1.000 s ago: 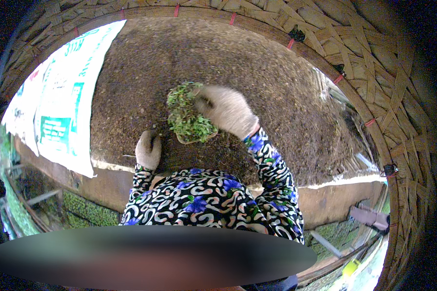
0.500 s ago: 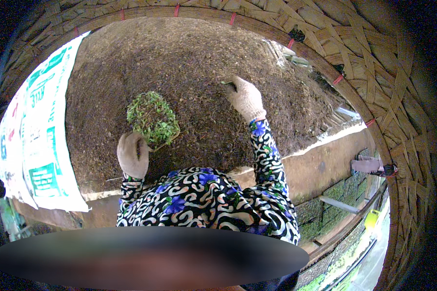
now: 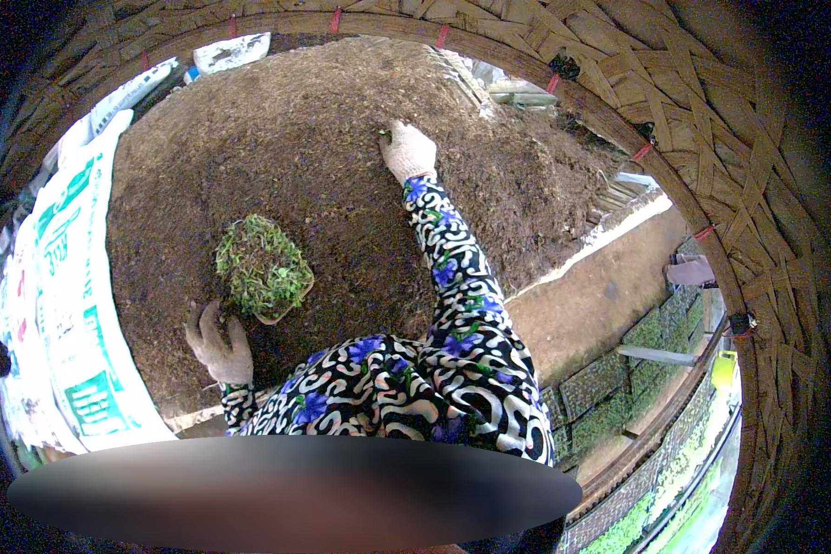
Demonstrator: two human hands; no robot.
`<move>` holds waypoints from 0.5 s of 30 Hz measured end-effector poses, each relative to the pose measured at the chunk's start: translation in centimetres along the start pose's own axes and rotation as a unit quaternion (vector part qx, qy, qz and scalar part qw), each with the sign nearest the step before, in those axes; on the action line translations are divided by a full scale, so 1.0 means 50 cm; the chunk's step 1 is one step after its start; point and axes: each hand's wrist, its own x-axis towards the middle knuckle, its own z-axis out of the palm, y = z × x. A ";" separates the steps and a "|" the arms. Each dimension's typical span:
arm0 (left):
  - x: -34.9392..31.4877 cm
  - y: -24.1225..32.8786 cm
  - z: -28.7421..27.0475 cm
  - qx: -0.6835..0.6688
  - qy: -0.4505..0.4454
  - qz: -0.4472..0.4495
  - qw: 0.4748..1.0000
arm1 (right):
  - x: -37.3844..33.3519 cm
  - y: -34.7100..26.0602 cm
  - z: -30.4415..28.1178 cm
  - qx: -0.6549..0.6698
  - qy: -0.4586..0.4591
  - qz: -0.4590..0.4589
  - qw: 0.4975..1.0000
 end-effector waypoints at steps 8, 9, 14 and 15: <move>-0.084 -0.095 -0.009 0.051 0.013 -0.133 0.990 | 0.002 0.096 -0.036 0.133 0.116 0.112 0.978; -0.090 -0.101 -0.004 0.066 0.005 -0.169 0.983 | 0.001 0.108 -0.037 0.130 0.122 0.118 0.977; -0.090 -0.107 0.020 0.120 -0.026 -0.131 0.984 | 0.003 0.121 -0.031 0.044 0.028 0.073 0.996; -0.088 -0.105 0.021 0.109 -0.034 -0.123 0.986 | 0.008 0.120 -0.030 0.034 0.017 0.070 0.997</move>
